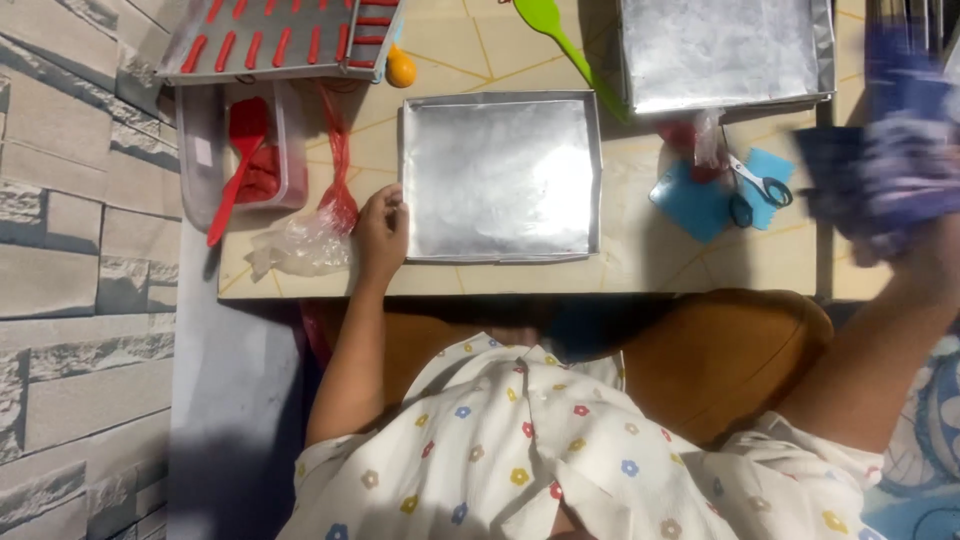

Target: The person cleans a baking tray with a cloth, pipes red dough in lines, and smooths the lines with their finger.

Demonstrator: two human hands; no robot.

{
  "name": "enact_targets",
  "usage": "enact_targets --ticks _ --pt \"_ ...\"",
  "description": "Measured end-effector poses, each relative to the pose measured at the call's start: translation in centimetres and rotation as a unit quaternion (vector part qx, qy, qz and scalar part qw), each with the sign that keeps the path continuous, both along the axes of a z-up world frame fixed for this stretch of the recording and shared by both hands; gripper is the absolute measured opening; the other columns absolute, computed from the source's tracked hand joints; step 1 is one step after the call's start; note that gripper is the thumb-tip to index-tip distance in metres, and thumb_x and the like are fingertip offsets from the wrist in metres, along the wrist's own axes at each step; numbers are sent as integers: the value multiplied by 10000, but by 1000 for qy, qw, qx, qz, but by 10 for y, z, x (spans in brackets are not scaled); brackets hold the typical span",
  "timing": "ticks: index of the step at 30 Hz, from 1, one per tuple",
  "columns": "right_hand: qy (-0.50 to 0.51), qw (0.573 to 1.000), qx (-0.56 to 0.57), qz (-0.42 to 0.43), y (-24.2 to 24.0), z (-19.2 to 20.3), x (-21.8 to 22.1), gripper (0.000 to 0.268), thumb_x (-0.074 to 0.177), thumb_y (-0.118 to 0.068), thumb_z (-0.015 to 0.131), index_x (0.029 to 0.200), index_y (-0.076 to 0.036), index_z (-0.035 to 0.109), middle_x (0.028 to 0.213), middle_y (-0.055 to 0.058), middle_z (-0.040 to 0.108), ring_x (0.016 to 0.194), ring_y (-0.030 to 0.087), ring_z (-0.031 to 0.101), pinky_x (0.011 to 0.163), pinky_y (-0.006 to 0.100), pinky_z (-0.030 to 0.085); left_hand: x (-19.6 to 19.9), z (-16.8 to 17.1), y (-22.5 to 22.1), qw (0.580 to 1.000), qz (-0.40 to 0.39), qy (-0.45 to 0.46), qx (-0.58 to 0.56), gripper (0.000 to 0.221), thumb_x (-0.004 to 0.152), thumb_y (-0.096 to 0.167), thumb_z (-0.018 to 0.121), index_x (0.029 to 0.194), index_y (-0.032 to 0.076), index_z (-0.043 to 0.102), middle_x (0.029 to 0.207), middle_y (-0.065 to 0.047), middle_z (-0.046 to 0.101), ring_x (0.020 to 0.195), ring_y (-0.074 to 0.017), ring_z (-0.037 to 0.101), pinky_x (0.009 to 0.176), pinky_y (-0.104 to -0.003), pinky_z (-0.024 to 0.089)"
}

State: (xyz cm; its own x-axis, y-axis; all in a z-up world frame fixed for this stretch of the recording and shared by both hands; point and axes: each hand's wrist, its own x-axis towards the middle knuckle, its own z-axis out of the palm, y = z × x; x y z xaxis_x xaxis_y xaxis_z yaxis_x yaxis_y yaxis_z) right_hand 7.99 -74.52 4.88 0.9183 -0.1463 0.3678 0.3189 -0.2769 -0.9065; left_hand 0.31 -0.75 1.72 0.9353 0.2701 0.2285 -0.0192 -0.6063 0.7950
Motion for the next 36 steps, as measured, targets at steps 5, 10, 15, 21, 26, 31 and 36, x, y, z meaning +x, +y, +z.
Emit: enact_targets --ticks 5,10,15,21,26,31,36 --pt "52 964 -111 237 197 45 -3 487 580 -191 652 1017 24 668 1149 262 641 1179 403 624 984 417 433 4 -2 -1 995 -2 48 86 306 1045 189 571 1322 90 655 1116 -128 734 965 -296 736 792 -411 619" --pt "77 905 -196 369 340 64 -3 596 617 -108 585 1200 -35 683 1132 245 614 1114 491 578 967 571 425 3 -16 2 993 -9 50 110 330 1071 219 537 1363 117 652 1156 -115 722 1001 -297 713 826 -416 596" --pt "132 798 -376 452 429 76 -21 633 920 -294 595 1527 -186 450 1522 274 413 1399 589 357 1090 756 284 1 -6 2 991 -19 51 123 374 1080 224 507 1427 148 626 1220 -115 701 1051 -310 695 865 -438 583" --pt "-74 752 -585 295 459 4 -8 602 986 -707 372 1519 -442 463 1500 49 476 1359 401 440 912 614 429 4 -3 6 985 -51 69 149 369 1061 178 542 1406 86 632 1224 -161 691 1045 -335 695 858 -441 591" --pt "-81 775 -581 236 491 -16 23 711 926 -645 499 1582 -393 393 1573 118 404 1294 428 475 848 563 426 7 0 10 976 -74 85 189 383 1064 205 534 1429 121 616 1239 -134 688 1051 -281 702 873 -385 594" --pt "-14 778 -588 220 543 -21 63 785 890 -601 540 1601 -312 377 1556 118 409 1284 376 456 875 520 394 7 -7 13 980 -81 51 176 396 1048 177 549 1431 113 621 1219 -136 698 1033 -301 707 864 -401 596" --pt "-26 772 -594 223 581 -46 85 734 858 -524 550 1546 -284 461 1490 55 452 1234 324 445 844 491 397 9 -22 15 982 -78 33 169 388 1042 170 558 1420 123 632 1213 -137 701 1035 -303 707 870 -402 594"
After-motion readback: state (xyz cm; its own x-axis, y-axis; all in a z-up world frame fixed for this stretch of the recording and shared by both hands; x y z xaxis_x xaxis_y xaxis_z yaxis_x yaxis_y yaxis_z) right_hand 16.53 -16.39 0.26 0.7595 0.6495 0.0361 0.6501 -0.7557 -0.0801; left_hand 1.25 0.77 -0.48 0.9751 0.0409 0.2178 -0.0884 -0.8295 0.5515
